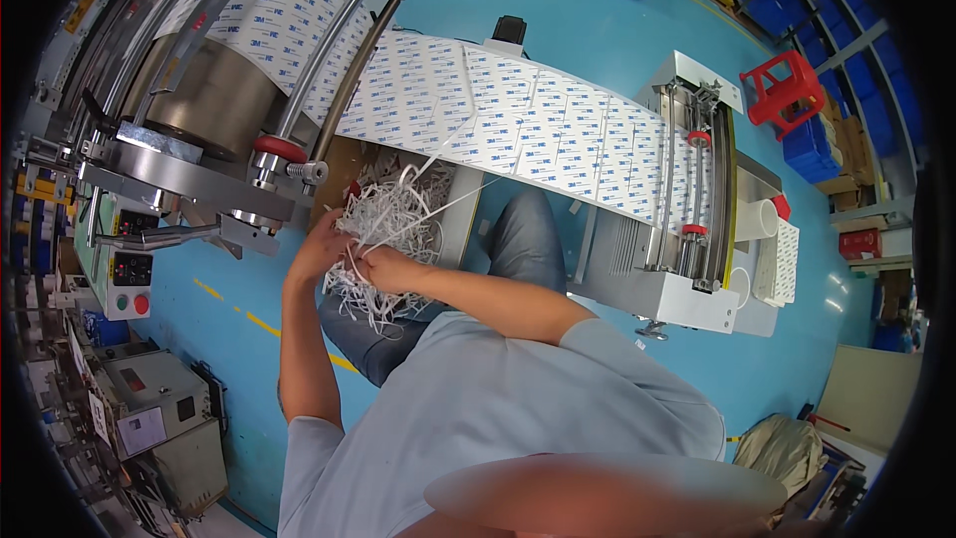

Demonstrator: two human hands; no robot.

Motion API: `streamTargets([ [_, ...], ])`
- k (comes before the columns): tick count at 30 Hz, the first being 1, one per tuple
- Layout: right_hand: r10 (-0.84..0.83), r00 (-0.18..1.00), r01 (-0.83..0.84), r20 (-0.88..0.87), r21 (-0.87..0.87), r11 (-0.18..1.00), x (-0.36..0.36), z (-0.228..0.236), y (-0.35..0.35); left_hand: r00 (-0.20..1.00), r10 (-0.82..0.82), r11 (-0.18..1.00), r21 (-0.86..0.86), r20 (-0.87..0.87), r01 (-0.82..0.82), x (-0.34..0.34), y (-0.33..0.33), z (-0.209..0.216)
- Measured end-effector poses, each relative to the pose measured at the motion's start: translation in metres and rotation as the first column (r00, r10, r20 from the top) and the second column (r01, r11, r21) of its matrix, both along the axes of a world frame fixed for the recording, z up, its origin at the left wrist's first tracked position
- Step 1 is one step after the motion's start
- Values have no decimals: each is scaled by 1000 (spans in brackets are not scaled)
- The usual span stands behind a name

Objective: The person is removing waste material strips from a roll of adhesive sheets being processed by a machine.

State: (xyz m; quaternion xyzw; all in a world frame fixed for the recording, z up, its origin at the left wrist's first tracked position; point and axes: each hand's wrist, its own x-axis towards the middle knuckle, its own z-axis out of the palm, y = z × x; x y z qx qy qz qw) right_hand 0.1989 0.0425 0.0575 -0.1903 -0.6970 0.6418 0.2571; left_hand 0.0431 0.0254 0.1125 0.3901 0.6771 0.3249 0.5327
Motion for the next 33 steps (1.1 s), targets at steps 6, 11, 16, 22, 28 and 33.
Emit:
streamTargets([
  [6, -34, 990, 16, 136, 132, 991, 6, -24, 17, 744, -314, 944, -111, -589, 310, 31, 8, 40],
  [11, 55, 868, -124, 493, 108, 986, 20, -21, 25, 511, -228, 929, -29, -829, 369, 72, 9, 66],
  [16, -90, 956, 138, -279, 157, 978, 11, -65, 3, 558, -141, 885, 149, -818, 442, 122, 24, 30],
  [22, 93, 957, -88, 274, -30, 996, 47, -32, 39, 799, 32, 893, 376, -600, 247, 112, 43, 10],
  [28, -332, 809, -307, -485, -831, 465, 106, -66, 76, 971, -96, 909, 379, -220, 175, 107, 56, 9],
  [33, -481, 795, -207, -371, -910, 360, 122, -69, 78, 982, -152, 955, 272, 116, 116, 95, 56, 6],
])
